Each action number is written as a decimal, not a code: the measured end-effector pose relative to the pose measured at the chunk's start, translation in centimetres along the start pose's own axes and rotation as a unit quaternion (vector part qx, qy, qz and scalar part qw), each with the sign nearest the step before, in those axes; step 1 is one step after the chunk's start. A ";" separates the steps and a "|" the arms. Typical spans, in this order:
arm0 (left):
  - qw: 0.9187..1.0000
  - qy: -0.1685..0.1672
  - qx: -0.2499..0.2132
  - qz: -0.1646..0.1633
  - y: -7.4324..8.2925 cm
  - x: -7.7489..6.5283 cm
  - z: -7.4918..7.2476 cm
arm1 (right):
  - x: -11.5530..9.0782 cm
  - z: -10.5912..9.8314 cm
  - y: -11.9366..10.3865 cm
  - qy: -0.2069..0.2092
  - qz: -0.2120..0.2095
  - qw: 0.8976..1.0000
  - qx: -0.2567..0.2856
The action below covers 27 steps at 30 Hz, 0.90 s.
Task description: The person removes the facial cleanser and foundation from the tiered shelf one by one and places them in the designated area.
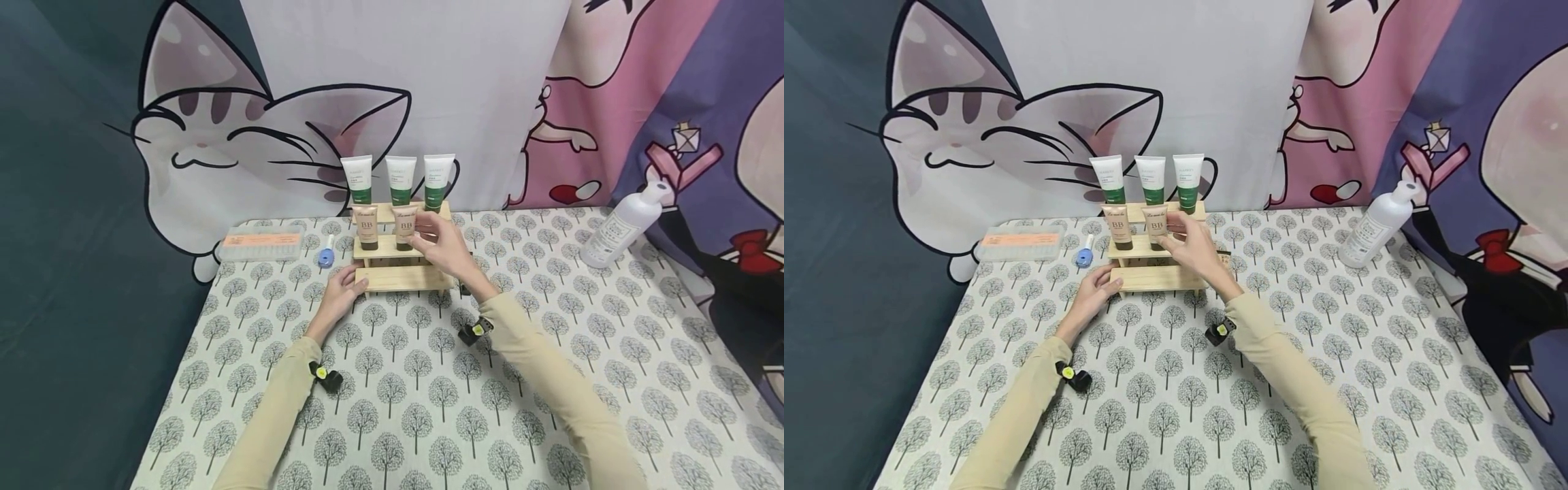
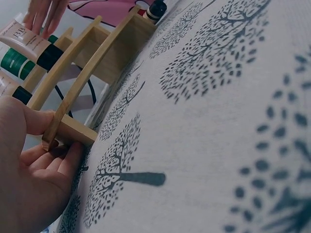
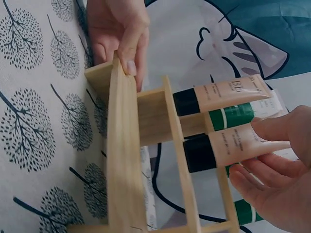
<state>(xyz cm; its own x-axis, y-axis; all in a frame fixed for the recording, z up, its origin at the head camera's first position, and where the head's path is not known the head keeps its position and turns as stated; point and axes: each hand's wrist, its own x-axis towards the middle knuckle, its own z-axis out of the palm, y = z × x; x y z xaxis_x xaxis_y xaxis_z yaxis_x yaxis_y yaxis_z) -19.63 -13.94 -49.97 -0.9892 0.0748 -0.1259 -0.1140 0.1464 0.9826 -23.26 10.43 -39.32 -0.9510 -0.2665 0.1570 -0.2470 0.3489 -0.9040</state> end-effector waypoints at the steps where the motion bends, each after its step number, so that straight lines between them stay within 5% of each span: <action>1: 1.000 0.000 0.000 -0.001 0.0 0.0 0.0 | 0.1 0.2 0.1 0.001 0.001 1.000 0.007; 16: 1.000 -0.017 -0.008 -0.016 0.1 0.1 -0.1 | 1.1 1.4 2.0 0.062 0.001 0.998 0.011; 23: 1.000 -0.020 0.012 -0.017 3.2 -1.8 0.0 | 0.6 1.1 2.1 0.087 0.011 0.996 0.033; 27: 1.000 -0.015 0.003 -0.013 1.5 -0.8 -0.1 | 0.4 0.4 2.2 0.100 0.001 0.995 0.026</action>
<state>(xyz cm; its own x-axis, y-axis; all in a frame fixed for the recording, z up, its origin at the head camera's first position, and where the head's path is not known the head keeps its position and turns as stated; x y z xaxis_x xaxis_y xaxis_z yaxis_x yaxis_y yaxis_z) -19.05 -13.89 -48.34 -0.9826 0.1010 -0.1559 -0.1394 0.1542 0.9782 -24.14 10.75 -41.38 -0.9707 -0.0796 0.2267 -0.2403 0.3017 -0.9226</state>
